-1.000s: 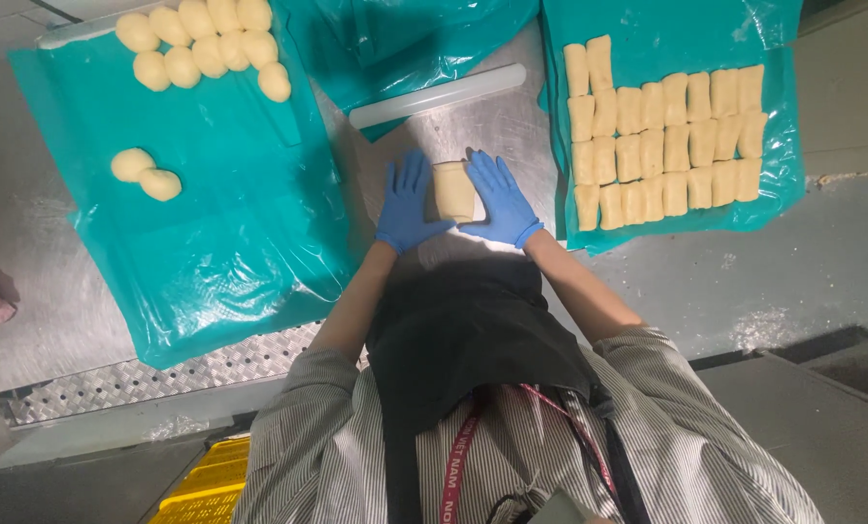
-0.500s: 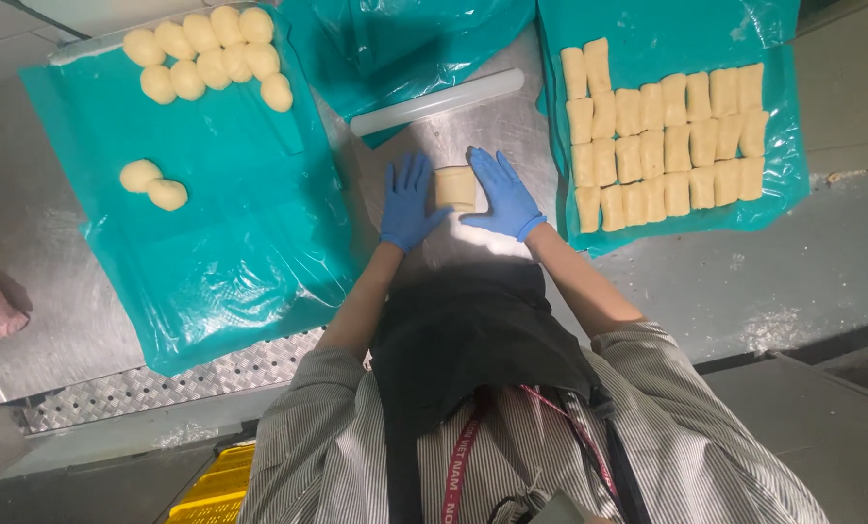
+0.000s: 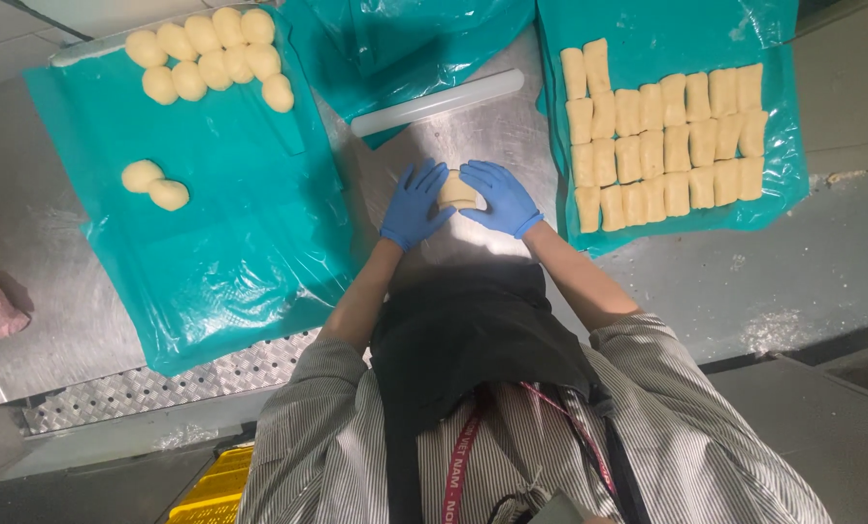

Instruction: Rolling out individual pieces of dough with a rolling pin and folding them into uniform shapes in a bakery kitchen.

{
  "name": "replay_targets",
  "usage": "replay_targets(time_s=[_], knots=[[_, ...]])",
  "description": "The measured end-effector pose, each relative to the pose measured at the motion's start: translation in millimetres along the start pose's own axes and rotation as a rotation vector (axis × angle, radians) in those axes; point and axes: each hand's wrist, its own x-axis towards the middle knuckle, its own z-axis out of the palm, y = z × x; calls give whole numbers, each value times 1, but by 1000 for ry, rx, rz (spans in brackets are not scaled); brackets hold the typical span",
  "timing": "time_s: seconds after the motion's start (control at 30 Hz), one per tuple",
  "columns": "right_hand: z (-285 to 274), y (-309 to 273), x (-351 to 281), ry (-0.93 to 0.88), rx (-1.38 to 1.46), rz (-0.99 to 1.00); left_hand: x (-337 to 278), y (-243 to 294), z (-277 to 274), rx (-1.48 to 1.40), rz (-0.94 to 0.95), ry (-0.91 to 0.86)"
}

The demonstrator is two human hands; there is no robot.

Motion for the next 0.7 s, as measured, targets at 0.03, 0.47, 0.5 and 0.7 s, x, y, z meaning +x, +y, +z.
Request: replay_targets(time_s=[0.03,0.47,0.5,0.7], knots=[[0,1,0,0,-1,-1,1,3,-4,0,0,1],[-14,-9,19,-52,-84,12,10,1,-10,108,17,42],[-13,-6,19,-74,-116,9,10,-2,-5,147,-6,53],[-27,-2,30,-59,36,-49,13,-4,-9,91,1,24]])
